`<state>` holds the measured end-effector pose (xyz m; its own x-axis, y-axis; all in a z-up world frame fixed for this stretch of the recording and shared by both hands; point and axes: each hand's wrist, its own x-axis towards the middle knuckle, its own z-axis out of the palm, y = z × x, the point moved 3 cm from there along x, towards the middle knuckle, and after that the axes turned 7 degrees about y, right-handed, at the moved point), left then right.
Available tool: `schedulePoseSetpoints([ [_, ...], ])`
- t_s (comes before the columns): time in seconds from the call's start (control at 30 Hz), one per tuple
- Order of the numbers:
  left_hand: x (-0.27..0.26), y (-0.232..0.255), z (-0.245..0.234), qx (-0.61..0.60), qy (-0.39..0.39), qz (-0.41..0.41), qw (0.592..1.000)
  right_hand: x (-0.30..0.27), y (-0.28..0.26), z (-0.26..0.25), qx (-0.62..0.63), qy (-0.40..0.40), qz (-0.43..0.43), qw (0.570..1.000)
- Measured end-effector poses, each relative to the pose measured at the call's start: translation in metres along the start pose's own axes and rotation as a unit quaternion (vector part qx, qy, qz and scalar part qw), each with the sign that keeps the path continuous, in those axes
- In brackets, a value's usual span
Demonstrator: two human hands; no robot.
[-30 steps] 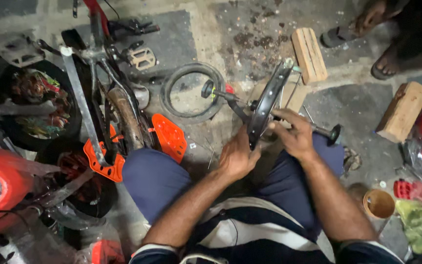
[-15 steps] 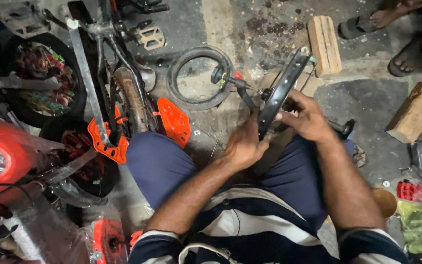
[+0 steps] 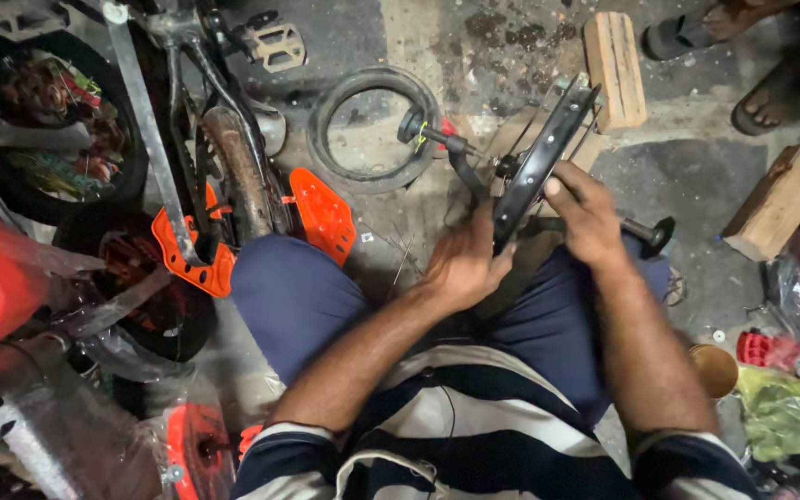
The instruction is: The person sits on the floor and uses a hammer to tap and adjust the rim of a bicycle wheel. The wheel is held in a stand or between the legs, and the person repeatedly strikes the rim to true it.
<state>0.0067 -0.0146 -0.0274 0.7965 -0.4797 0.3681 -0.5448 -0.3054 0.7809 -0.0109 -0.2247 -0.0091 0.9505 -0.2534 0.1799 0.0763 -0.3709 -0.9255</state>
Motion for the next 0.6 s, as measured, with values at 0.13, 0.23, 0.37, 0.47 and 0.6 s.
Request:
schedulePoseSetpoints([
  [0.13,0.002,0.003,-0.002,0.002,0.035,0.031,0.999,0.018,-0.021,0.002,0.033,-0.089,-0.026,0.995],
  [0.23,-0.001,0.002,-0.001,0.017,0.040,0.031,0.999,0.015,-0.033,0.009,-0.128,0.012,-0.144,0.981],
  [0.37,0.001,-0.003,0.005,0.024,0.018,0.013,0.999,0.001,-0.038,0.032,-0.317,0.225,-0.297,0.872],
  [0.47,0.005,-0.003,0.002,0.024,0.010,0.005,1.000,0.002,-0.031,0.022,-0.237,0.163,-0.265,0.920],
  [0.6,0.004,0.005,-0.004,-0.011,0.042,0.042,0.998,-0.001,-0.008,0.010,0.013,0.057,0.033,0.998],
])
